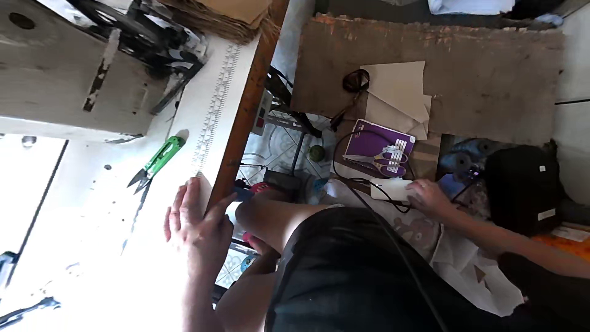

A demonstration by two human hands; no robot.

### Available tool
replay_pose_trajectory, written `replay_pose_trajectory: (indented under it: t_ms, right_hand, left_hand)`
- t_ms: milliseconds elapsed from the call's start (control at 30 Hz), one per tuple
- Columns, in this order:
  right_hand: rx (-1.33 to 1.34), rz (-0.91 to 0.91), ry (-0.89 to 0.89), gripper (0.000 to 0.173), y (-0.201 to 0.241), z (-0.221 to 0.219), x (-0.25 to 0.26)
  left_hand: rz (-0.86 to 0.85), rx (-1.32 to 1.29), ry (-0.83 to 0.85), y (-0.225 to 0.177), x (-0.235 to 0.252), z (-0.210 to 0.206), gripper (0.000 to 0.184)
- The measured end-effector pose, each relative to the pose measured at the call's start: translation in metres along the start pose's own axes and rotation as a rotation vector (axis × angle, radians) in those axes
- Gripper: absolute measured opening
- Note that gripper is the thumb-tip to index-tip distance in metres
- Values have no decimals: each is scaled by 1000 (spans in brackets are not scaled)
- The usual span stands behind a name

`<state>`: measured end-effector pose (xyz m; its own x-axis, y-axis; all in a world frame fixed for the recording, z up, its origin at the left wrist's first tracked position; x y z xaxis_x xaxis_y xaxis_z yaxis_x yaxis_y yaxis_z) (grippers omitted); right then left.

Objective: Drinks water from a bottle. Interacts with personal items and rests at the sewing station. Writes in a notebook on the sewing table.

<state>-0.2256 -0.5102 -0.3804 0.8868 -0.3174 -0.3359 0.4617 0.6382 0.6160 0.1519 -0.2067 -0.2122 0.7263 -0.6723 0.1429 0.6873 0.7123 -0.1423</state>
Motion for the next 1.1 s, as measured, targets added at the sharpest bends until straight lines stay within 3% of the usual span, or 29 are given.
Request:
replay_pose_trajectory:
  t_ms: [67,167,367,467,533,633,733,767,833,900,967,1033,1100]
  right_hand:
    - [-37,69,199,53,14,-5,33]
    - [-119,-45,310,71,27,-16,62]
    - [-108,-104,425,65,42,-9,71]
    - [-34,18,182,41,49,14,80]
    - [-112,75,-8,43,50,25,105]
    - [-211,-73,28,59,48,20,142]
    - [-275,-166,169,60,69,7,150]
    - [-273,-140,135,56,76,9,151]
    - [-185,-129,-105,52,73,27,158]
    - [-71,-311,-344,59,53,59,173]
    - [-16,-508,-462,71,30,86,187]
    - [-63,-607,-437,80,9,99,197]
    - [-97,-634,-354,78,-4,101,204]
  left_hand:
    - [13,-16,11,-2,0,1,32]
    - [33,-39,-2,-7,2,4,29]
    - [-4,-100,-56,-11,2,3,34]
    - [4,-122,-75,-10,3,0,33]
    - [10,-101,-68,-10,4,1,35]
    - [10,-98,-63,-11,3,0,38]
    - [-13,-90,-105,-10,3,0,33]
    - [-9,-85,-100,-11,3,2,31]
    - [4,-83,-102,-12,3,4,32]
    - [-3,-81,-121,-12,3,3,33]
    - [-13,-63,-136,-12,3,2,34]
    - [-22,-40,-152,-12,4,1,33]
    - [-21,-18,-156,-13,5,0,32]
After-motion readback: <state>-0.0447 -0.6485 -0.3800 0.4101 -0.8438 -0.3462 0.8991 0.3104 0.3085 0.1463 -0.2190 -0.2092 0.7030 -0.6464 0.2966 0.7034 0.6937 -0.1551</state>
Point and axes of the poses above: each hand's wrist, its own x-axis towards the middle knuckle, its own z-axis out of the back of the hand, y = z × x, the point moved 2 cm from there along x, towards the middle knuckle, and after that the axes turned 12 degrees about z, right-handed, at the moved point
